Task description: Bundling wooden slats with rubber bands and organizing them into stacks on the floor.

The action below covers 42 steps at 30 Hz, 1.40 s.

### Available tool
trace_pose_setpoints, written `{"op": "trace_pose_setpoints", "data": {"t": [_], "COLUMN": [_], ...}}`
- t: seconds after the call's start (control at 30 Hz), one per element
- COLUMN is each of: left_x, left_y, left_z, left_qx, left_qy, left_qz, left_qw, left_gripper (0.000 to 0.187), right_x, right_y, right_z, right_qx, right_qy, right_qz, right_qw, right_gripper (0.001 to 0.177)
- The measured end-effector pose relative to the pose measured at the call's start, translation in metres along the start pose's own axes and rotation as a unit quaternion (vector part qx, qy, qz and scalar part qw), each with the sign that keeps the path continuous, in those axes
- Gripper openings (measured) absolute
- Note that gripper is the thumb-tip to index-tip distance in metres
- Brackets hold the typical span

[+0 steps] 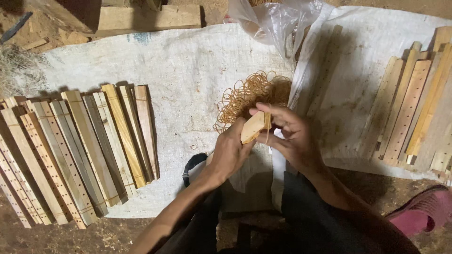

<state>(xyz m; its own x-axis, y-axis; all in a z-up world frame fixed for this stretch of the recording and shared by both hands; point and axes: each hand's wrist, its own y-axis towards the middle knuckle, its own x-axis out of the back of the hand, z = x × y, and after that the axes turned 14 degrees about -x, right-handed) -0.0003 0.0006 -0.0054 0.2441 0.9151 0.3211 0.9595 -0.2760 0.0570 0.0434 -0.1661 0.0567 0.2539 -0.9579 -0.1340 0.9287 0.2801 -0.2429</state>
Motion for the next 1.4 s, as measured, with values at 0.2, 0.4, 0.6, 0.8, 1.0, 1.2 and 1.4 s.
{"op": "trace_pose_setpoints", "data": {"t": [0.2, 0.4, 0.6, 0.8, 1.0, 1.2, 1.4], "left_x": [-0.001, 0.005, 0.028, 0.051, 0.042, 0.042, 0.028], "left_y": [-0.006, 0.005, 0.015, 0.013, -0.011, -0.024, 0.005], "left_z": [0.006, -0.004, 0.007, 0.025, 0.014, 0.009, -0.022], "left_qx": [-0.035, 0.009, 0.063, 0.108, 0.253, -0.105, -0.079], "left_qy": [0.102, -0.089, -0.262, -0.362, -0.359, -0.069, 0.025], "left_qz": [0.069, -0.034, -0.270, -0.504, -0.365, -0.088, 0.101], "left_qw": [0.992, 0.995, 0.924, 0.777, 0.821, 0.988, 0.991], "left_gripper": [0.021, 0.018, 0.019, 0.022, 0.071, 0.023, 0.061], "right_x": [0.019, 0.017, 0.017, 0.026, 0.043, 0.028, 0.013], "right_y": [-0.001, 0.003, -0.020, -0.008, -0.007, -0.009, -0.010], "right_z": [-0.016, -0.043, -0.100, -0.048, -0.035, -0.034, -0.030], "right_qx": [0.000, -0.048, -0.046, -0.146, -0.052, 0.050, 0.091], "right_qy": [-0.149, -0.052, -0.204, -0.096, -0.164, -0.096, -0.114], "right_qz": [0.015, 0.018, 0.137, 0.007, -0.089, -0.040, -0.046], "right_qw": [0.989, 0.997, 0.968, 0.985, 0.981, 0.993, 0.988], "right_gripper": [0.046, 0.076, 0.072, 0.060, 0.047, 0.050, 0.048]}}
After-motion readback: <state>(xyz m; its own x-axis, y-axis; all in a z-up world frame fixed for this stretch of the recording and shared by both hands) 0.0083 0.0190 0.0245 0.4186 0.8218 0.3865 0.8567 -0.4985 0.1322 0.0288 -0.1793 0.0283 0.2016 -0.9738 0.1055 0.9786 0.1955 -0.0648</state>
